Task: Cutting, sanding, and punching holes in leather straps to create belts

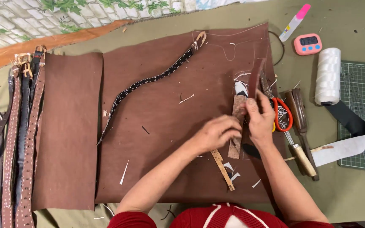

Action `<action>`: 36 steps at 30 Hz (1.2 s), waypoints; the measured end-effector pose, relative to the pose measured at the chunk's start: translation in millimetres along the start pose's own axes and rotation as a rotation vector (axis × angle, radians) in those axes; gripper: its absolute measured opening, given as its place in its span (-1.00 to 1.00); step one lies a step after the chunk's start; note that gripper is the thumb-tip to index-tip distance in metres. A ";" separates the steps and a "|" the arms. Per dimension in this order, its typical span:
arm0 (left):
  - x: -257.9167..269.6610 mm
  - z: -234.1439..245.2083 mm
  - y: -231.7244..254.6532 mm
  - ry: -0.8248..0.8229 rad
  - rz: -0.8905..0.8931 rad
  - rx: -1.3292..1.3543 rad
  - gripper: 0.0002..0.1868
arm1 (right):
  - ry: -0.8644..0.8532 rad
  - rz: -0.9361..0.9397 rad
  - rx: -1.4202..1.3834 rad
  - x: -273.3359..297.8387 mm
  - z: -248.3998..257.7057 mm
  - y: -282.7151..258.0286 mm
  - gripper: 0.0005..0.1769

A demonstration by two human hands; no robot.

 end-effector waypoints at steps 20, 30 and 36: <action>67.1 116.3 10.7 0.298 0.120 -0.928 -0.37 | -0.243 -0.109 -0.072 47.0 14.9 -49.1 -0.51; 104.7 28.6 12.8 0.267 0.252 -0.733 0.31 | -0.302 -0.274 -0.218 77.2 -6.8 -60.6 -0.57; 78.3 -25.6 69.5 0.019 -0.094 -0.223 -0.92 | -0.414 -0.243 0.006 92.2 -2.4 -107.8 -0.39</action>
Point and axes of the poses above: each hand's wrist, its own x-axis away from the middle knuckle, its own z-axis out of the back of the hand, y = z × x, the point moved 6 cm from there along -x, towards the middle knuckle, and after that the axes turned 9 degrees about y, right-handed, at the moved point
